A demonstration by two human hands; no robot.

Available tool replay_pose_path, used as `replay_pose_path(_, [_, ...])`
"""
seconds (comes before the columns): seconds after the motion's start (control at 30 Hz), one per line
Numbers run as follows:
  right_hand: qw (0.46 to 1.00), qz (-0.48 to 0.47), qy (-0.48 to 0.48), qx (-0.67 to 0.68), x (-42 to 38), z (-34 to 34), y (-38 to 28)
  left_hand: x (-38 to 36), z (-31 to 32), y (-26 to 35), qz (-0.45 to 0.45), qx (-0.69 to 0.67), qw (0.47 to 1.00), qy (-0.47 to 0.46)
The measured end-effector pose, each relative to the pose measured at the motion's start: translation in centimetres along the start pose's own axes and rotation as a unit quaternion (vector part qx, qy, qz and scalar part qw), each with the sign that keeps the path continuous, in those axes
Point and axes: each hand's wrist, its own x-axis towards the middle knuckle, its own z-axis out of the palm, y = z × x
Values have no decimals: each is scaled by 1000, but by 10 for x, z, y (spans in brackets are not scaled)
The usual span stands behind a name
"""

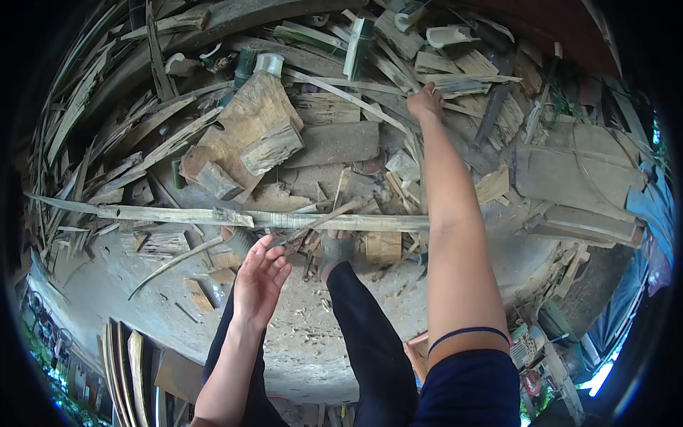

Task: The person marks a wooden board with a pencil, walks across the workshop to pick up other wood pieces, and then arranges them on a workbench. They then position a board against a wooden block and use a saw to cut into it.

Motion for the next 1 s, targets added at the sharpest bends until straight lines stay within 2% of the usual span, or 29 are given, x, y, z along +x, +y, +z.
replay_pose_path(0.03, [1000,-4,-1,4,1,6,-6,3,0,3,5,0,1000,2])
replay_pose_path(0.1, [988,-93,-61,-110,-12,11,-8,6,1,5,8,0,1000,4])
replay_pose_path(0.17, [973,-193,-16,-125,-40,7,-10,9,0,0,-6,-8,1000,10])
replay_pose_path(0.2, [964,-237,-6,-118,-59,4,-11,9,-1,-2,-26,-19,999,16])
replay_pose_path(0.23, [969,-231,-61,-63,-69,3,-12,10,0,-3,-43,-32,998,20])
replay_pose_path(0.27, [972,-224,-64,-12,-86,-1,-14,11,3,-4,-45,-30,998,19])
replay_pose_path(0.33, [948,-268,-163,56,-108,-15,-13,12,10,-5,-39,-16,999,10])
replay_pose_path(0.4, [892,-162,-363,215,-147,-50,-14,14,12,-7,-33,10,999,8])
replay_pose_path(0.43, [843,-103,-421,318,-165,-40,-3,13,11,-6,-34,10,999,0])
replay_pose_path(0.47, [780,-50,-453,429,-192,-61,-7,14,11,-7,-31,17,999,5])
replay_pose_path(0.5, [724,-43,-486,488,-207,-59,7,15,12,-11,-34,21,999,10])
replay_pose_path(0.57, [655,0,-516,551,-244,-71,17,14,13,-15,-29,25,999,0])
replay_pose_path(0.63, [593,23,-555,583,-273,-74,20,14,18,-13,-8,107,994,-11])
replay_pose_path(0.73, [551,18,-609,571,-324,-78,17,7,33,-14,1,137,990,-18])
replay_pose_path(0.77, [569,5,-639,517,-338,-84,9,7,35,-14,6,153,988,-28])
replay_pose_path(0.8, [609,-115,-648,443,-349,-78,9,8,33,-10,-5,182,981,-65])
replay_pose_path(0.83, [636,-233,-642,359,-356,-71,9,9,31,-10,-4,181,981,-64])
replay_pose_path(0.87, [642,-276,-622,354,-354,-66,3,11,28,-9,-4,160,986,-52])
replay_pose_path(0.9, [607,-147,-695,355,-336,-70,-8,11,25,-5,-4,140,990,-37])
replay_pose_path(0.93, [716,-188,-614,275,-308,-75,-20,14,27,-5,32,120,992,7])
replay_pose_path(0.97, [795,-187,-521,250,-275,-46,-17,16,26,-1,35,116,992,14])
replay_pose_path(1.0, [862,-184,-314,353,-250,-35,-25,16,24,2,46,140,989,15])
